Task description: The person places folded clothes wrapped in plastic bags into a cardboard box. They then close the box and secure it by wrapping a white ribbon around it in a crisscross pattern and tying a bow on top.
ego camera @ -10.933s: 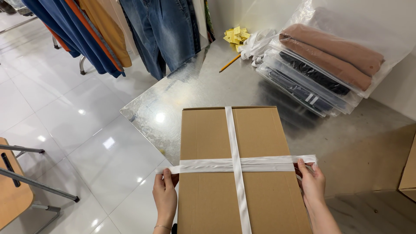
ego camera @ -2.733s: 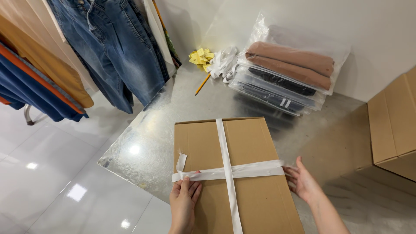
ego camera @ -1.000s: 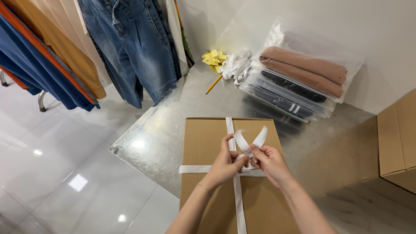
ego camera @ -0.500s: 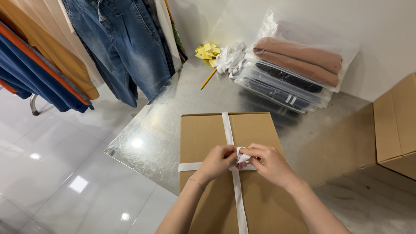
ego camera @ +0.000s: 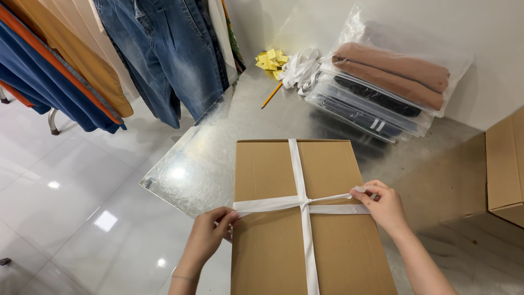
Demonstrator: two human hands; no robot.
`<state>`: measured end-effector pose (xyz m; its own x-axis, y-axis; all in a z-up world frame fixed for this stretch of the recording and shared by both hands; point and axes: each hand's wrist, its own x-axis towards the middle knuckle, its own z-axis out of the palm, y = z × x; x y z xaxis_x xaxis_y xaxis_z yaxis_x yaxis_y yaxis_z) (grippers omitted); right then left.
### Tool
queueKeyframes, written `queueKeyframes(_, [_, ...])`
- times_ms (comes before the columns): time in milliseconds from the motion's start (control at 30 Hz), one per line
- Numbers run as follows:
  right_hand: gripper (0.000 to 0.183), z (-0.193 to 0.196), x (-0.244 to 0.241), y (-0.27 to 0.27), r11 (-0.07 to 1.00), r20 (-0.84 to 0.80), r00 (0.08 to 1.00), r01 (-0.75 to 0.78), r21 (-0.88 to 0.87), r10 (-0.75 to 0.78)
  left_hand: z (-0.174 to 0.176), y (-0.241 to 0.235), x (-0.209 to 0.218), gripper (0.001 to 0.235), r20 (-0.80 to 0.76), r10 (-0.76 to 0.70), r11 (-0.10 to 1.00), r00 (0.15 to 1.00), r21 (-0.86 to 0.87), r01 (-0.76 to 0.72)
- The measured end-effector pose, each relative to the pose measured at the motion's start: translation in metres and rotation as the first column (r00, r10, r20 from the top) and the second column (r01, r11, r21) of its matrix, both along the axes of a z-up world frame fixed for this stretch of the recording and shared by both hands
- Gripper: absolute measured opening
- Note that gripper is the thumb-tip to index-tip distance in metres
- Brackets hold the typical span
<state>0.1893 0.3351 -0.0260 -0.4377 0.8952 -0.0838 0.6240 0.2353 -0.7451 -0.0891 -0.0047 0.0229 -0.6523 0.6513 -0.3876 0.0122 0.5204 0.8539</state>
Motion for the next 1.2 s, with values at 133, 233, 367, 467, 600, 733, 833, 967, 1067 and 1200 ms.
queueKeyframes(133, [0.026,-0.021,0.011,0.015,0.998,0.073,0.997,-0.022,0.058,0.018,-0.032,-0.026,-0.007,0.032,-0.028,-0.025,0.998,0.999,0.061,0.027])
queueKeyframes(233, [0.018,-0.039,0.017,0.024,0.988,0.075,0.997,-0.026,0.150,0.015,-0.037,-0.043,-0.007,0.037,-0.041,-0.040,0.997,0.998,-0.066,0.037])
queueKeyframes(367, [0.014,-0.055,0.008,0.023,0.954,-0.037,0.996,0.089,0.285,-0.082,-0.055,-0.046,-0.003,0.034,-0.131,0.012,0.995,0.991,-0.095,-0.025])
queueKeyframes(467, [0.015,-0.045,0.000,0.019,0.972,-0.082,0.989,0.137,0.189,-0.123,-0.056,-0.038,-0.001,0.030,-0.077,0.139,0.989,0.987,-0.031,-0.141])
queueKeyframes(600, [0.042,0.001,0.011,-0.012,0.948,-0.184,0.942,0.242,-0.205,-0.280,-0.049,-0.025,0.011,0.039,0.231,0.350,0.935,0.908,-0.020,-0.355])
queueKeyframes(733, [0.053,-0.013,0.046,-0.037,0.858,-0.108,0.909,0.334,-0.391,-0.403,-0.021,-0.004,0.032,0.056,0.380,0.398,0.917,0.835,-0.148,-0.370])
queueKeyframes(833, [0.041,-0.006,0.056,-0.065,0.721,-0.096,0.864,0.346,-0.600,-0.494,0.040,0.009,0.050,0.066,0.463,0.407,0.906,0.787,-0.309,-0.287])
queueKeyframes(967, [0.040,0.033,0.041,-0.097,0.645,-0.065,0.844,0.356,-0.676,-0.533,0.029,0.004,0.058,0.066,0.502,0.441,0.887,0.744,-0.372,-0.274])
queueKeyframes(1067, [0.033,0.029,0.042,-0.098,0.618,-0.116,0.840,0.288,-0.732,-0.529,0.022,0.001,0.054,0.069,0.505,0.465,0.881,0.728,-0.347,-0.322])
queueKeyframes(1200, [0.055,0.087,0.009,-0.116,0.494,-0.143,0.840,0.162,-0.854,-0.523,0.016,-0.005,0.030,0.070,0.471,0.393,0.916,0.790,-0.275,-0.292])
